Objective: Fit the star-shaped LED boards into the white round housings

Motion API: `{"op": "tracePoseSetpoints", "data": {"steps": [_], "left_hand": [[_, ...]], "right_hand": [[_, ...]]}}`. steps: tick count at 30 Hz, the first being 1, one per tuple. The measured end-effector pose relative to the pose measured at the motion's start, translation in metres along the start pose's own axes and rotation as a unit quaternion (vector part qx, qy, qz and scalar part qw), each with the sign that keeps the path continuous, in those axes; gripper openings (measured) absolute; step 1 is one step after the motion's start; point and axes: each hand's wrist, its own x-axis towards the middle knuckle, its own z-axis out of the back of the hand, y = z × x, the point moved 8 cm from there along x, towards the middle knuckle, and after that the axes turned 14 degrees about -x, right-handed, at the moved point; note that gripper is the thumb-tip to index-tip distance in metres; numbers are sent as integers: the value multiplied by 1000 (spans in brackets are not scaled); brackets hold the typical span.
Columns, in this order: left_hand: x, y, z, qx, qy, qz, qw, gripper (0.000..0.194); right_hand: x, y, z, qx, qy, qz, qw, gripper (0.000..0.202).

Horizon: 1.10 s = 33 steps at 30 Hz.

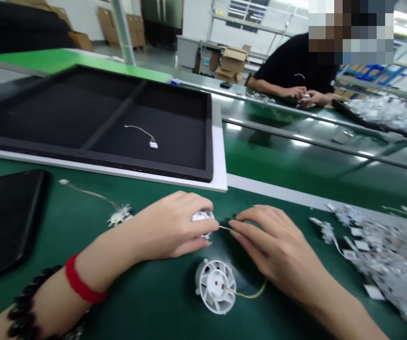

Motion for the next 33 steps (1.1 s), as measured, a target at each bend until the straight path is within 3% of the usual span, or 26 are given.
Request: {"op": "tracePoseSetpoints", "data": {"steps": [5, 8, 10, 13, 16, 21, 26, 28, 33], "left_hand": [[-6, -41, 31, -7, -163, -147, 976, 25], [-13, -71, 36, -36, -211, -226, 950, 30], [-17, -86, 32, -57, -201, -266, 941, 31], [-20, -96, 28, -69, -191, -300, 932, 33], [-20, -92, 32, -59, -213, -291, 931, 35], [-20, -83, 42, -47, -261, -268, 926, 39], [-22, -82, 45, -38, -299, -269, 915, 34], [-21, -82, 44, -44, -284, -262, 921, 33], [-14, -80, 45, -45, -219, -214, 951, 24]], "right_hand": [[46, 13, 49, 30, -44, 53, 997, 16], [91, 41, 58, 47, -33, 120, 991, 25], [118, 72, 45, 11, 14, 214, 977, 23], [145, 115, 5, -50, 122, 329, 935, 29], [163, 135, -26, -99, 161, 364, 912, 31], [168, 134, -45, -154, 129, 390, 899, 25], [154, 126, -44, -154, 10, 408, 900, 34], [147, 130, -46, -141, -9, 424, 895, 33], [140, 126, -49, -119, 32, 419, 900, 35]]}}
